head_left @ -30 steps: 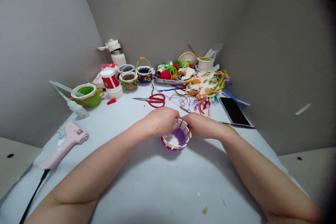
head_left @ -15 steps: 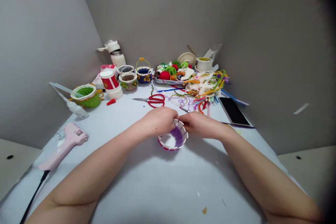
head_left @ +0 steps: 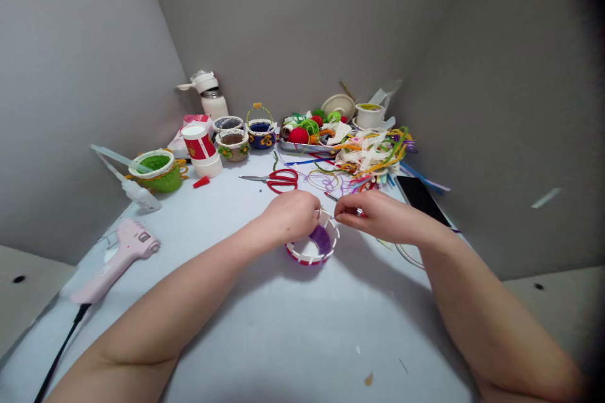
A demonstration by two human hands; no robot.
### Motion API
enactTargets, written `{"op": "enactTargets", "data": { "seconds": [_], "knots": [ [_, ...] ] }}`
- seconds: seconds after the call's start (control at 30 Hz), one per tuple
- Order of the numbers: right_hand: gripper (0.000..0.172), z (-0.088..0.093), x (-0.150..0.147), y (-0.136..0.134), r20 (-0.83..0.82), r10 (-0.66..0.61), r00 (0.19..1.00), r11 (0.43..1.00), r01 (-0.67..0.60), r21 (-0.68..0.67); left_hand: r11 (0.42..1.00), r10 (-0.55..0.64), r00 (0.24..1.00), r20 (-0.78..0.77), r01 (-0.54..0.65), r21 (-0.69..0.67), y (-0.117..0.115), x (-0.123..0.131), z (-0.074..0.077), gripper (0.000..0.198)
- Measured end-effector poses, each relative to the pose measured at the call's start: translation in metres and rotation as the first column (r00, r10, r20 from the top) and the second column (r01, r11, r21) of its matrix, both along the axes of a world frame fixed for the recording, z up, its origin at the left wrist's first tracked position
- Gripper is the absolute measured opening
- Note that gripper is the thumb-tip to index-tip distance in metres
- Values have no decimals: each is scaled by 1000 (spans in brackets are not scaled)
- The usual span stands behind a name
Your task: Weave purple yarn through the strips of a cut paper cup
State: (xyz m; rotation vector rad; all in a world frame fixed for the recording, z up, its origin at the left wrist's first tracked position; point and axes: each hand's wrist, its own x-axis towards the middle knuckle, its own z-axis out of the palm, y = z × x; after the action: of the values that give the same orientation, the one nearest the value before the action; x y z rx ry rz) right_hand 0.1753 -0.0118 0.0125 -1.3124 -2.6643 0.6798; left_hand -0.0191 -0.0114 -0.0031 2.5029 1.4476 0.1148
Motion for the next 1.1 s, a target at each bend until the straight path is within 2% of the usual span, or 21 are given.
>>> {"op": "enactTargets", "data": {
  "seconds": [0.2, 0.37, 0.43, 0.53, 0.6, 0.67, 0.8, 1.0, 1.1],
  "knots": [
    [24, 1, -11, -9, -121, -96, 988, 995, 98, 12, 1000, -2, 1000, -17, 3, 19, -1, 1, -5, 21],
    [19, -4, -27, -20, -77, -184, 980, 967, 194, 166, 1000, 2, 999, -49, -2, 13, 0, 2, -4, 21],
    [17, -3, -30, -23, -36, -140, 990, 958, 144, 246, 1000, 3, 999, -48, -2, 3, 0, 2, -3, 22],
    [17, 1, -26, -25, -4, 58, 998, 949, -54, 311, 1000, 3, 999, -46, -3, -9, 1, 1, -3, 23],
    [17, 4, -19, -23, -3, 157, 988, 942, -149, 300, 1000, 5, 999, -44, -6, -8, 1, 1, -3, 23],
    [17, 6, -10, -19, -21, 172, 985, 948, -160, 275, 1000, 9, 999, -43, -9, -5, 1, 0, -2, 23],
    [17, 4, 4, -14, -76, 110, 991, 973, -92, 212, 1000, 24, 999, -41, -24, -4, 1, 1, 0, 23],
    [17, -15, 11, -17, -151, 15, 988, 1000, -11, 23, 999, 41, 998, -43, -42, -16, 1, 0, 1, 24],
    [16, -24, 9, -21, -159, -4, 987, 1000, 4, -2, 999, 46, 997, -59, -46, -13, 2, -1, 1, 24]
  ]
}}
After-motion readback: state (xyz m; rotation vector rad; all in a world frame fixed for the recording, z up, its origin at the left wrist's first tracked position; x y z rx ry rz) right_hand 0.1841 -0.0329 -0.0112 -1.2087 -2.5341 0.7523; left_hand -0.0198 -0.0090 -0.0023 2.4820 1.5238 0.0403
